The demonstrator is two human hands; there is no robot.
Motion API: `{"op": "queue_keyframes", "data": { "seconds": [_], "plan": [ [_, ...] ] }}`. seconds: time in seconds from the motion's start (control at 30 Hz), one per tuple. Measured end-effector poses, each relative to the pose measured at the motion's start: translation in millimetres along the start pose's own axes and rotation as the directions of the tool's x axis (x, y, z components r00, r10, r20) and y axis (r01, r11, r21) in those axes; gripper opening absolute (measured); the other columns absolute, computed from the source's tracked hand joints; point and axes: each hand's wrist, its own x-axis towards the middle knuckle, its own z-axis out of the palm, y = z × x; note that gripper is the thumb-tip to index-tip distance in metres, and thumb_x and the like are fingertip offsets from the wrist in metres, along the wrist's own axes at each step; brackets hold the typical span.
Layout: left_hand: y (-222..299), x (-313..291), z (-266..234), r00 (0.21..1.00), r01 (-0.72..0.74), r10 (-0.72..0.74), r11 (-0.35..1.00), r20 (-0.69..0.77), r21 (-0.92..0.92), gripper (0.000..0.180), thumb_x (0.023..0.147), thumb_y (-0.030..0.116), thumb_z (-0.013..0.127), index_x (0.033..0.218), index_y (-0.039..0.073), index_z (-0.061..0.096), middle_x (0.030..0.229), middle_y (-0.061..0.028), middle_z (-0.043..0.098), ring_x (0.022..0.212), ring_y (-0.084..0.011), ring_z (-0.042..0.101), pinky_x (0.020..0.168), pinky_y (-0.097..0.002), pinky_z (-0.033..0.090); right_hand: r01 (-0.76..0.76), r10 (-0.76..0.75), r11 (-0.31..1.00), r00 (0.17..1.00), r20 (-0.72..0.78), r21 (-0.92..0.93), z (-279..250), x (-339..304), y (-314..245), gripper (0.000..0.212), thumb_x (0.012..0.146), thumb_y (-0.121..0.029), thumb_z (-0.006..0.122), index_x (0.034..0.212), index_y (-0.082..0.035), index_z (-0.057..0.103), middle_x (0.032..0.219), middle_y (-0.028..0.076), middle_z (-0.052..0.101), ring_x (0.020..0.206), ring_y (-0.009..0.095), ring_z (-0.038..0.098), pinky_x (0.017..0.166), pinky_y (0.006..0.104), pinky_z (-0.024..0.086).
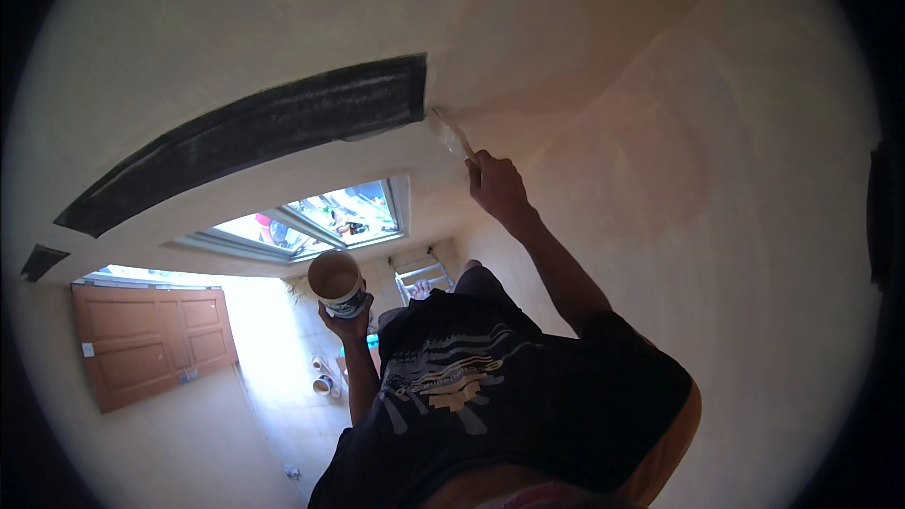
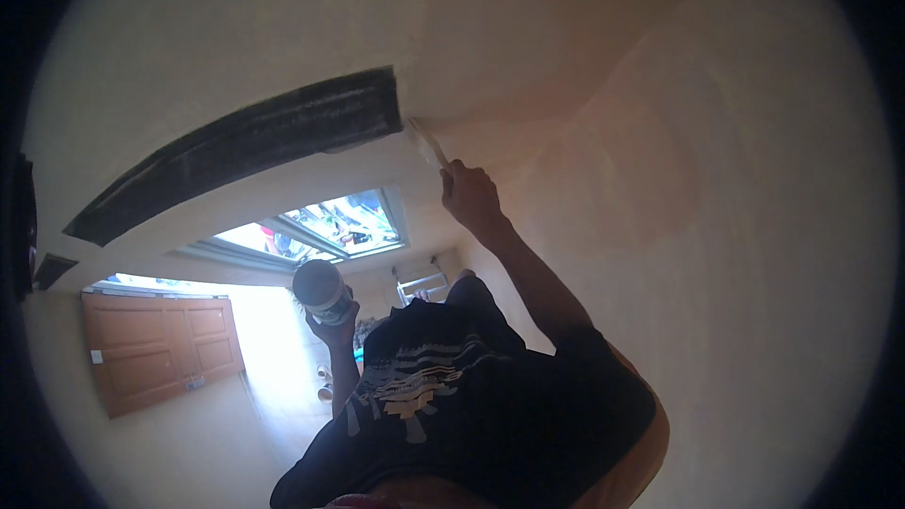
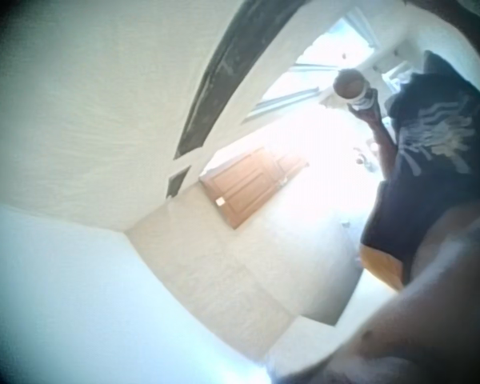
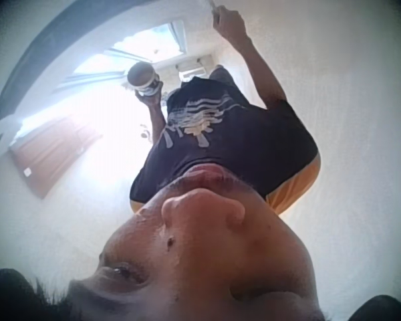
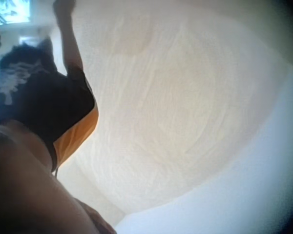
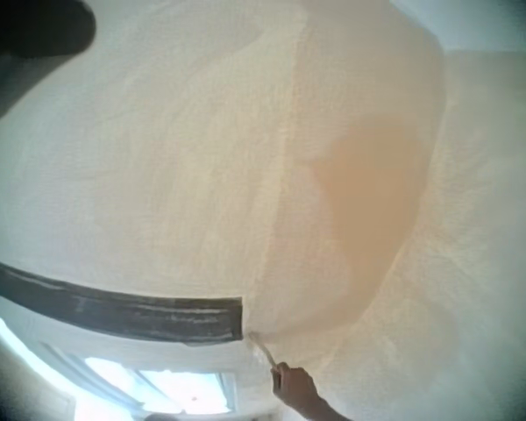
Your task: The person paints a ceiling using a paintbrush and a small container of paint. They repeatedly dip the brush into the container and apply paint to the ceiling surface in a room with a skylight and a wooden door.
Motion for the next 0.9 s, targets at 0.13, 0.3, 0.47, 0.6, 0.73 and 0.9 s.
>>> {"op": "queue_keyframes", "data": {
  "seconds": [0.13, 0.3, 0.47, 0.6, 0.73, 0.9],
  "plan": [
    [-6.2, 7.2, -7.8, 1.000, 0.012, -0.011, 1.000, 0.014, -0.028, 0.074, 0.083, 0.057, 0.057, 0.142, 0.015, 0.042, 0.133, -0.0163, 0.051, 0.116, -0.0341, 0.052, 0.080, -0.0494, 0.047, 0.022, -0.020, 0.994, 1.000, 0.022, -0.105, -40.5, 27.1, -12.6, 0.025, 0.093, -0.028, 0.059, 0.088, -0.003, 0.063, 0.074, 0.022, 0.064, 0.071, 0.039, 0.066, 0.068, 0.0508, 0.055],
    [-7.8, 5.7, 7.2, 0.996, -0.009, 0.009, 1.000, -0.087, 0.006, 0.072, 0.083, 0.057, 0.056, 0.140, 0.014, 0.044, 0.130, -0.0163, 0.054, 0.113, -0.0327, 0.055, 0.078, -0.0501, 0.048, 0.120, -0.124, 0.981, 0.992, -0.016, -0.152, -111.5, 47.3, -42.1, 0.025, 0.093, -0.026, 0.058, 0.094, -0.002, 0.067, 0.079, 0.022, 0.066, 0.075, 0.038, 0.067, 0.072, 0.0487, 0.055],
    [-16.4, 10.5, -18.2, 0.999, -0.034, 0.036, 0.996, 0.024, -0.078, 0.065, 0.086, 0.049, 0.057, 0.139, 0.013, 0.042, 0.128, -0.0166, 0.055, 0.110, -0.0337, 0.059, 0.077, -0.0509, 0.052, 0.187, -0.189, 0.982, 0.945, -0.268, -0.033, -172.3, 29.0, -79.3, 0.028, 0.095, -0.019, 0.057, 0.117, -0.003, 0.066, 0.065, 0.021, 0.061, 0.063, 0.036, 0.064, 0.061, 0.0434, 0.052],
    [-20.1, 4.1, -20.0, 0.975, -0.220, 0.216, 0.939, 0.046, 0.265, 0.061, 0.088, 0.038, 0.059, 0.140, 0.013, 0.037, 0.128, -0.0171, 0.054, 0.108, -0.0323, 0.059, 0.076, -0.0484, 0.054, 0.151, -0.142, 0.989, 0.926, -0.349, -0.003, -152.2, 17.9, -89.8, 0.039, 0.096, -0.017, 0.056, 0.134, -0.007, 0.056, 0.068, 0.020, 0.062, 0.060, 0.036, 0.063, 0.056, 0.0440, 0.050],
    [-17.1, 3.2, -15.5, 0.979, -0.201, 0.200, 0.958, 0.026, 0.203, 0.061, 0.088, 0.038, 0.059, 0.139, 0.012, 0.037, 0.127, -0.0176, 0.055, 0.109, -0.0318, 0.059, 0.076, -0.0488, 0.054, 0.206, -0.191, 0.979, 0.878, -0.439, -0.013, -40.1, 16.7, -34.3, 0.048, 0.096, -0.020, 0.054, 0.142, -0.010, 0.046, 0.064, 0.016, 0.059, 0.056, 0.035, 0.062, 0.053, 0.0467, 0.051],
    [-1.8, 7.4, -6.5, 0.997, 0.060, -0.042, 0.952, 0.067, -0.300, 0.066, 0.087, 0.052, 0.052, 0.137, 0.011, 0.044, 0.125, -0.0185, 0.056, 0.110, -0.0338, 0.058, 0.076, -0.0504, 0.051, 0.140, -0.144, 0.990, 0.948, -0.285, -0.035, 22.6, -11.9, -9.8, 0.047, 0.096, -0.019, 0.055, 0.142, -0.011, 0.047, 0.065, 0.016, 0.059, 0.055, 0.033, 0.062, 0.051, 0.0448, 0.051]
  ]
}}
